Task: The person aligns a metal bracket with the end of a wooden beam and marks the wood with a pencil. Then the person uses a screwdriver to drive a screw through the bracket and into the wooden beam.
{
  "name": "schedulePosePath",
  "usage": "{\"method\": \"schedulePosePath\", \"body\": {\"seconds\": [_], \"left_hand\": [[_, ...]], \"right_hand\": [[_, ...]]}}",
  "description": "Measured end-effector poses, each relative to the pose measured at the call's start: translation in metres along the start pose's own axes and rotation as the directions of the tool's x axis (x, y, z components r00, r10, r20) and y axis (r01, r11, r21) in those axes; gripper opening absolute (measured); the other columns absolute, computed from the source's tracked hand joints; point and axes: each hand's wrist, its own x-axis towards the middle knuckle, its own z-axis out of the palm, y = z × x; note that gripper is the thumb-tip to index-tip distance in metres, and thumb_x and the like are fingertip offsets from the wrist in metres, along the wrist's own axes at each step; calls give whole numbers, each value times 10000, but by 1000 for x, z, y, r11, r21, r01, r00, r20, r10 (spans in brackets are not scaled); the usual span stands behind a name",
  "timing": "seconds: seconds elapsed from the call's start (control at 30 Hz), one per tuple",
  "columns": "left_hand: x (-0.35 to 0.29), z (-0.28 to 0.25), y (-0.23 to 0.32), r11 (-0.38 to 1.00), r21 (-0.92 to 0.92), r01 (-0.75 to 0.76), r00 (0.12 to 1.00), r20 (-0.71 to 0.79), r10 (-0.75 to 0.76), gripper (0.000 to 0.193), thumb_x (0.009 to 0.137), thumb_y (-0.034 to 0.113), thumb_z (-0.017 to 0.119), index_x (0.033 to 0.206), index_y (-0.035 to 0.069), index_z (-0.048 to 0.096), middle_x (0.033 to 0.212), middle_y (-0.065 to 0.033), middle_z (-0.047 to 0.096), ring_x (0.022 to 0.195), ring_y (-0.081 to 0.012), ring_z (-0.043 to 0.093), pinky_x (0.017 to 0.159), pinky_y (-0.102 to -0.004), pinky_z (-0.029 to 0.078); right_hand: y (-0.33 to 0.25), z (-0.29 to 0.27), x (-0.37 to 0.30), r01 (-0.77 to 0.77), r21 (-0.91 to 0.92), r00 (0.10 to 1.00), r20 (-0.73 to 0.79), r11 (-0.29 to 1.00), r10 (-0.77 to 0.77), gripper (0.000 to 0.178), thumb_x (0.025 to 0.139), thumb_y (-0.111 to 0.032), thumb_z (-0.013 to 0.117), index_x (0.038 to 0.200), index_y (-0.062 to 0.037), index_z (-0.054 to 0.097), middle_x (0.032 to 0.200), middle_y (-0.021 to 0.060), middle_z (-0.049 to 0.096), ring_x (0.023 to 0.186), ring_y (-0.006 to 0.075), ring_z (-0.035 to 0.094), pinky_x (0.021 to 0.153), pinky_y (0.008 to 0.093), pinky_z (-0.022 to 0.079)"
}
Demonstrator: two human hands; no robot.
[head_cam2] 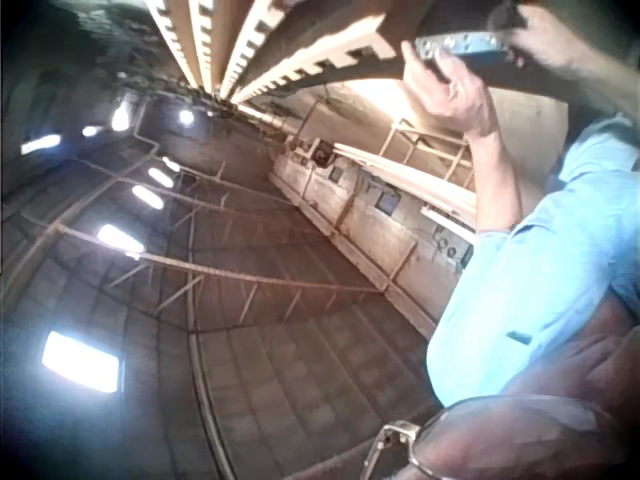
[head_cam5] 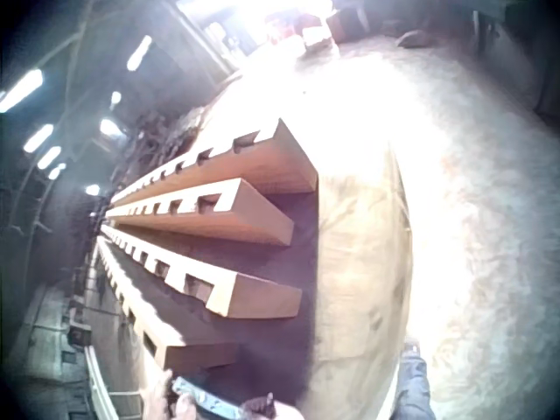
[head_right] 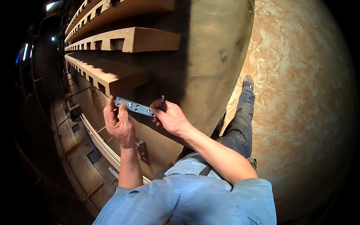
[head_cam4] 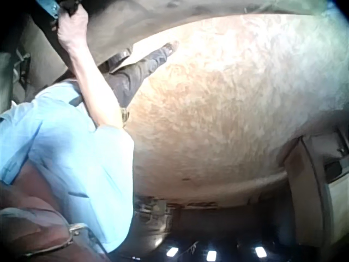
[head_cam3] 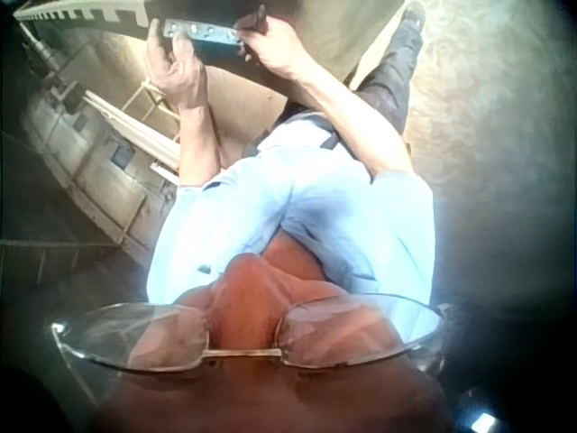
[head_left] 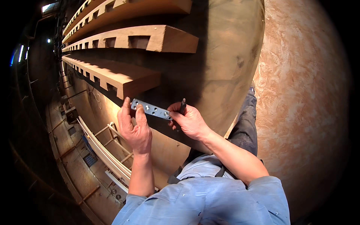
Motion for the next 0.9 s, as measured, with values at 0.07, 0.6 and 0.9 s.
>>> {"method": "schedulePosePath", "body": {"seconds": [0.07, 0.6, 0.9], "left_hand": [[-1, 10, 16, 972, -200, 126, 992, 2, -129, 319, 961, 23, 649, 1272, -37, 604, 1043, -72, 643, 865, -106, 591, 815, -236, 485], [69, 79, 118, 902, -394, 176, 978, -30, -204, 107, 914, -16, 699, 1008, -23, 649, 909, -67, 672, 793, -106, 634, 726, -227, 518], [91, 87, 134, 893, 398, -211, 968, -39, 246, 156, 781, 20, 795, 905, 32, 701, 887, -94, 623, 861, -258, 594, 775, -371, 498]], "right_hand": [[-22, -9, -5, -3, -104, 1000, 5, 995, 3, 90, 983, -76, 574, 1002, -20, 642, 805, 18, 639, 671, 81, 613, 589, 246, 522], [-131, -40, 33, 218, 162, 952, -251, 963, -173, 262, 984, -76, 570, 1211, 51, 596, 1056, 110, 685, 805, 158, 673, 623, 281, 591], [-148, -41, 52, 109, -7, 971, -213, 994, -108, 353, 996, -99, 555, 1301, 77, 549, 1135, 137, 631, 881, 166, 632, 586, 264, 602]]}}
